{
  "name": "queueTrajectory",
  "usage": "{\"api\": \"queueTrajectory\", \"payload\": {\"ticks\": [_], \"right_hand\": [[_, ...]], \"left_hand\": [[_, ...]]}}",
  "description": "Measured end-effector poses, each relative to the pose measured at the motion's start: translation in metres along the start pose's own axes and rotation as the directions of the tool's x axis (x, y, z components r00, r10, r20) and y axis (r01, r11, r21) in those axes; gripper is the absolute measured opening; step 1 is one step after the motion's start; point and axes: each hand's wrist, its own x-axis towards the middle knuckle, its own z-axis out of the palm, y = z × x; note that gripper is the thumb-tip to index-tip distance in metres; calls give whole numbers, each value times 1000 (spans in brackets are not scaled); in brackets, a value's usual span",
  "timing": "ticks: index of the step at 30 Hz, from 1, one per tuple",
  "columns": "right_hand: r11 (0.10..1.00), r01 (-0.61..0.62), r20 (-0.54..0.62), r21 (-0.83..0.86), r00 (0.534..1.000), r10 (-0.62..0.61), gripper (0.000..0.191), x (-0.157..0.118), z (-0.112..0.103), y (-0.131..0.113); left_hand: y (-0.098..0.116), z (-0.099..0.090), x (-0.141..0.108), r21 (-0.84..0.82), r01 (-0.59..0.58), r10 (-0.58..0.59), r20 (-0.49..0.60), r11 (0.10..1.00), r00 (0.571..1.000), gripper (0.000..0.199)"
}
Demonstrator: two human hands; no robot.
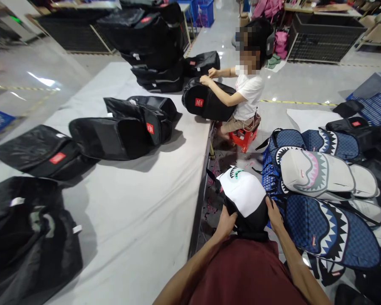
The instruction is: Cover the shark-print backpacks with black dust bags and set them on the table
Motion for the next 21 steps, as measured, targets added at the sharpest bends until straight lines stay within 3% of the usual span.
{"api": "queueTrajectory", "payload": {"ticks": [2, 4, 6, 8, 11, 14, 18, 21], "right_hand": [[999, -5, 31, 44, 1000, 3, 85, -6, 4, -29], [985, 121, 126, 123, 983, -137, 80, -13, 6, -65], [939, 285, 212, 195, 922, -324, 86, -17, 13, -99], [900, 376, 273, 220, 862, -427, 105, -17, 28, -122], [918, 358, 277, 172, 876, -394, 127, -13, 57, -130], [937, 322, 195, 138, 918, -344, 129, -9, 74, -120], [948, 313, 171, 53, 933, -318, 112, -9, 71, -119], [953, 302, 155, 3, 942, -299, 86, -10, 61, -131]], "left_hand": [[13, -6, 5, -53, -14, 12, -30, 999, 999, 65], [28, -19, 9, -154, -50, 38, -75, 987, 996, 56], [40, -37, 15, -278, -67, 35, -119, 958, 992, 48], [47, -56, 23, -368, -51, -4, -149, 928, 989, 42], [44, -72, 37, -423, 41, -133, -190, 905, 973, 31], [33, -67, 45, -436, 115, -229, -217, 893, 949, 25], [24, -50, 41, -410, 95, -205, -233, 907, 951, 23], [29, -49, 29, -344, 39, -126, -235, 938, 964, 21]]}}
